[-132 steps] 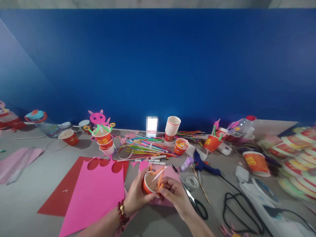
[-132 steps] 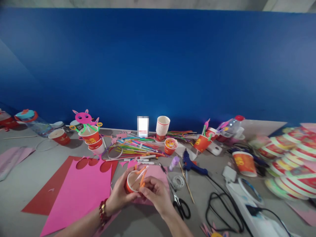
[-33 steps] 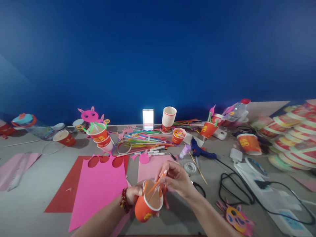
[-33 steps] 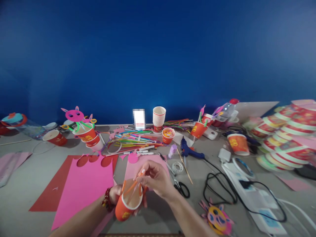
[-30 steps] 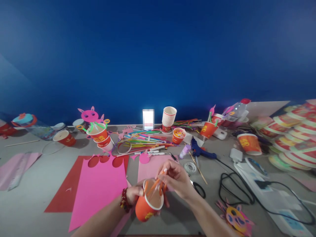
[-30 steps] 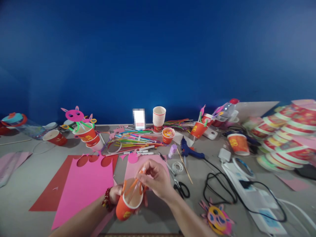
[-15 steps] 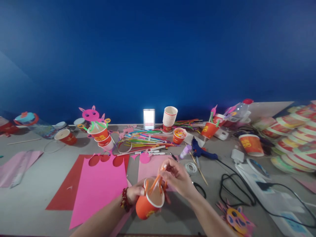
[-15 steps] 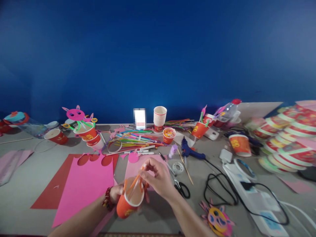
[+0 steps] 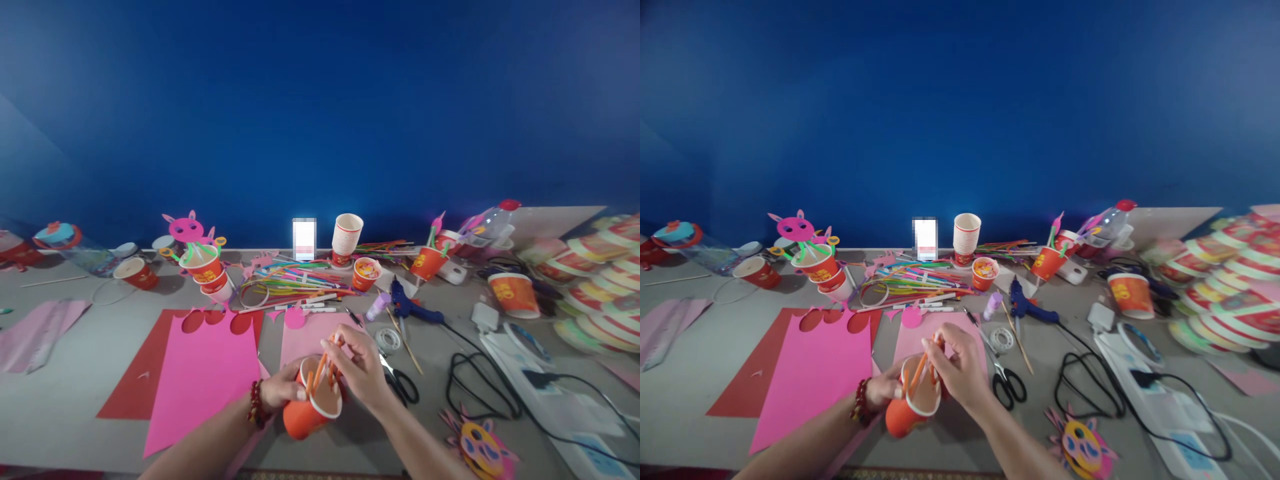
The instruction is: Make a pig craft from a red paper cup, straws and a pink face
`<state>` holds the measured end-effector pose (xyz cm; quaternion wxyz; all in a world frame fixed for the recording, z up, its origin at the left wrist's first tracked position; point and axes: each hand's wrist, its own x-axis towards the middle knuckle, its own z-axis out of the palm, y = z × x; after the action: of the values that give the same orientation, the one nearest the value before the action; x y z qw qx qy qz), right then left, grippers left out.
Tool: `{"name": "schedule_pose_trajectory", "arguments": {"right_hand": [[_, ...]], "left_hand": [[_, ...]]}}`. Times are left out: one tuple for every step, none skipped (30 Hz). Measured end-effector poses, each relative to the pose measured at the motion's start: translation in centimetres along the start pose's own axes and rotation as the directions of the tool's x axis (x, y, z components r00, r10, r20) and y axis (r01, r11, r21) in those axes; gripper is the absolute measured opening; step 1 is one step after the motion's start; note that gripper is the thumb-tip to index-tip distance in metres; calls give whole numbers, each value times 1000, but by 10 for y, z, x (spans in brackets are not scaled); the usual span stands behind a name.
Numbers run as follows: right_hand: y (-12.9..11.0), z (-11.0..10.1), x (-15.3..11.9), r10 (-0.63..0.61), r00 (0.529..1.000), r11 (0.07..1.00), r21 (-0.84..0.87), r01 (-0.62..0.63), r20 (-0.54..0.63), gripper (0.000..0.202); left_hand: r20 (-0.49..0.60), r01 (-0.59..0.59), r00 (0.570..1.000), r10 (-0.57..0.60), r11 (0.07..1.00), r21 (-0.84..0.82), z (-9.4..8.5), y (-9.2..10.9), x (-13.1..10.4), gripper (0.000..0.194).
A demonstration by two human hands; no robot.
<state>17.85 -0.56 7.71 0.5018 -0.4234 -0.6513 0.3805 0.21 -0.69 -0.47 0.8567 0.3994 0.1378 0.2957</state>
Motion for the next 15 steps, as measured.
{"name": "schedule_pose_trajectory", "arguments": {"right_hand": [[1, 0, 1, 11, 1000, 1000, 3, -11, 13, 33], [2, -1, 2, 26, 999, 1000, 16, -26, 36, 31], [3, -1, 3, 41, 997, 999, 32, -43, 62, 28], [4, -1, 3, 56, 995, 997, 48, -60, 86, 26], [5, -1, 4, 68, 992, 996, 58, -74, 103, 25], [6, -1, 3, 76, 991, 995, 60, -83, 109, 26], [6, -1, 2, 79, 992, 995, 50, -85, 101, 28], [7, 0, 1, 77, 994, 996, 29, -79, 79, 31], [8, 1, 0, 65, 997, 998, -2, -65, 47, 32], [9, 2, -2, 44, 999, 998, -44, -43, 12, 33], [10, 3, -3, 14, 1000, 995, -95, -16, -22, 33], [11, 4, -4, -24, 999, 988, -151, 17, -48, 33], [12, 4, -4, -61, 996, 977, -208, 46, -63, 32], [12, 4, -5, -89, 994, 964, -258, 69, -70, 31], [13, 3, -5, -105, 992, 952, -297, 79, -72, 30]], "left_hand": [[4, 3, 1000, -3, 1000, -7, 0, 0, 0, 65], [17, 12, 1000, -12, 1000, -16, 0, 1, 1, 66], [36, 25, 999, -24, 999, -24, 1, 1, 1, 69], [58, 38, 998, -36, 999, -25, 1, 2, 1, 71], [75, 46, 996, -44, 999, -14, 2, 2, 2, 72], [81, 43, 996, -44, 999, 7, 2, 3, 2, 71], [78, 36, 996, -38, 999, 31, 3, 3, 3, 70], [67, 25, 997, -29, 998, 52, 3, 3, 3, 68], [49, 16, 999, -19, 998, 67, 3, 3, 3, 66], [32, 11, 999, -14, 997, 77, 3, 3, 3, 65], [17, 9, 1000, -10, 997, 82, 3, 3, 3, 65], [7, 6, 1000, -7, 996, 88, 3, 3, 3, 65], [1, 1, 1000, -1, 995, 100, 3, 3, 4, 66], [0, -9, 1000, 9, 993, 114, 3, 3, 4, 66], [1, -22, 1000, 22, 991, 129, 3, 3, 5, 66]]}}
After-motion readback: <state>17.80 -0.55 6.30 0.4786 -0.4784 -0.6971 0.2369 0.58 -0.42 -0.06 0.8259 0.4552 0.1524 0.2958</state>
